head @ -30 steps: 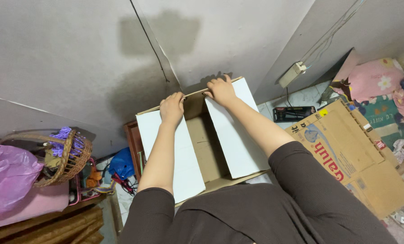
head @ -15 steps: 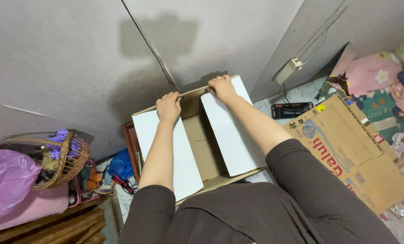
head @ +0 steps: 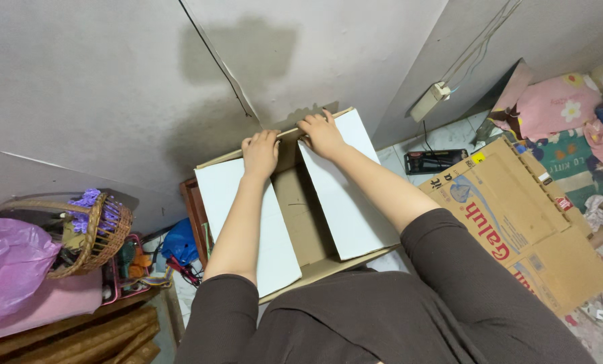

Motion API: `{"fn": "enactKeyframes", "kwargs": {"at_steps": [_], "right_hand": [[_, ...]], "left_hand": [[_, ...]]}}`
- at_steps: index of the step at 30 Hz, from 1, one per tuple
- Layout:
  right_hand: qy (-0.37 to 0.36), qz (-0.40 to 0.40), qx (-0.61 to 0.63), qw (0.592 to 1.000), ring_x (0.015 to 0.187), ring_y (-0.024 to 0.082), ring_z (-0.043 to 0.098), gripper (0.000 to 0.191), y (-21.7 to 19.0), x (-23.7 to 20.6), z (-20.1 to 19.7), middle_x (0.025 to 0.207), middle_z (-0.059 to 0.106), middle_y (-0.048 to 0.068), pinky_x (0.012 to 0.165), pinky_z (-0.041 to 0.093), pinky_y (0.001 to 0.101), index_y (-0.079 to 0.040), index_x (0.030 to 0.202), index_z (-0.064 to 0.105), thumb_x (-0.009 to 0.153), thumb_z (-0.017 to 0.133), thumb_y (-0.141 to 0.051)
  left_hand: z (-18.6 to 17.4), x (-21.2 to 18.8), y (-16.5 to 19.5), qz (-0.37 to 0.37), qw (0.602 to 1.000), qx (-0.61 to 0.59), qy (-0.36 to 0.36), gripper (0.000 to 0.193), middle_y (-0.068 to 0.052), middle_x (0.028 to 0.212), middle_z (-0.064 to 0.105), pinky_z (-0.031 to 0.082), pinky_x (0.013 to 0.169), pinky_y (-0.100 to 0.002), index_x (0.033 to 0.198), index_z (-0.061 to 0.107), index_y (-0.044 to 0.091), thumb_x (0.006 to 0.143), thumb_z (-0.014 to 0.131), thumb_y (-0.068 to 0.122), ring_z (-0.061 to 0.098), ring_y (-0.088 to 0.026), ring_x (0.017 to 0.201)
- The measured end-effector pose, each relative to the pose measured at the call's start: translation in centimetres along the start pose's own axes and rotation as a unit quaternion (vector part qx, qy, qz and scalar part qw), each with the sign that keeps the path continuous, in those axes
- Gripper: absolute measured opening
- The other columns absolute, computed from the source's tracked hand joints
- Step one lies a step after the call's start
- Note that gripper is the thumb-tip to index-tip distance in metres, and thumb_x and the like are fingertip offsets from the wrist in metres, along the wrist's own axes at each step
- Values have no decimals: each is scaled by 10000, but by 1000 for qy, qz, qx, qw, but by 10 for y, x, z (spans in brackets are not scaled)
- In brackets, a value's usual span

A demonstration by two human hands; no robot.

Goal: The person sits on the floor and breaks down empty cardboard boxes, unfolding the flaps and pulling the boxes apart into flat panels, stacking the flattened cardboard with other flattened boxes nearby.

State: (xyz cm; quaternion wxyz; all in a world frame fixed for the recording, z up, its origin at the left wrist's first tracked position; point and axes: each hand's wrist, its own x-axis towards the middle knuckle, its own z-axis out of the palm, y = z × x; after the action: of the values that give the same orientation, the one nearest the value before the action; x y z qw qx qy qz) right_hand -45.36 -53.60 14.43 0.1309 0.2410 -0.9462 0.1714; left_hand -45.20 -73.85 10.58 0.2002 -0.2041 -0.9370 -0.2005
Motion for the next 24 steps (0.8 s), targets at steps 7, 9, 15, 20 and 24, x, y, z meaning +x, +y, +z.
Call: {"fn": "enactKeyframes", "kwargs": {"at_steps": [7, 9, 15, 20, 24], "right_hand": [[-20, 39, 25, 999, 1080, 295, 607, 128, -4, 5, 5, 1049, 663, 44, 1110, 344, 574, -145, 1061, 655, 955, 680, -212], [-26, 49, 38, 998, 1082, 286, 604, 120, -2, 6, 6, 1039, 663, 36, 1115, 351, 560, -142, 1046, 649, 961, 677, -222], [32, 14, -63, 997, 1482, 346, 346, 711, -8, -14, 11, 1529, 446, 172, 1212, 233, 602, -87, 1487, 484, 849, 768, -221], [-140, 122, -51, 981, 1551, 413, 4, 1146, -40, -58, 11, 1677, 90, 168, 1171, 107, 752, -131, 1599, 226, 684, 887, -333], [-221, 142, -64, 963, 1552, 452, 3, 1134, -66, -105, 16, 1690, 60, 164, 1156, 112, 763, -181, 1604, 241, 677, 884, -288]], "left_hand": [[5, 1, 7, -52, 998, 1, -28, 82, 19, 933, 688, 397, 868, -424, 1012, 704, 190, 948, 659, 163, 638, -207, 945], [6, 4, 8, -56, 998, 2, -14, 64, 19, 912, 686, 398, 856, -428, 987, 701, 187, 940, 664, 164, 639, -210, 932], [5, 6, 9, -57, 998, 1, -6, 83, 16, 905, 686, 403, 845, -434, 991, 709, 191, 923, 669, 165, 643, -215, 923], [3, 9, 8, -57, 998, -5, -15, 126, 9, 957, 697, 403, 874, -437, 1041, 718, 193, 930, 665, 165, 643, -219, 964], [4, 13, 8, -49, 998, 1, -25, 169, 1, 1033, 713, 389, 911, -449, 1085, 720, 192, 924, 672, 179, 635, -219, 1017]]}}
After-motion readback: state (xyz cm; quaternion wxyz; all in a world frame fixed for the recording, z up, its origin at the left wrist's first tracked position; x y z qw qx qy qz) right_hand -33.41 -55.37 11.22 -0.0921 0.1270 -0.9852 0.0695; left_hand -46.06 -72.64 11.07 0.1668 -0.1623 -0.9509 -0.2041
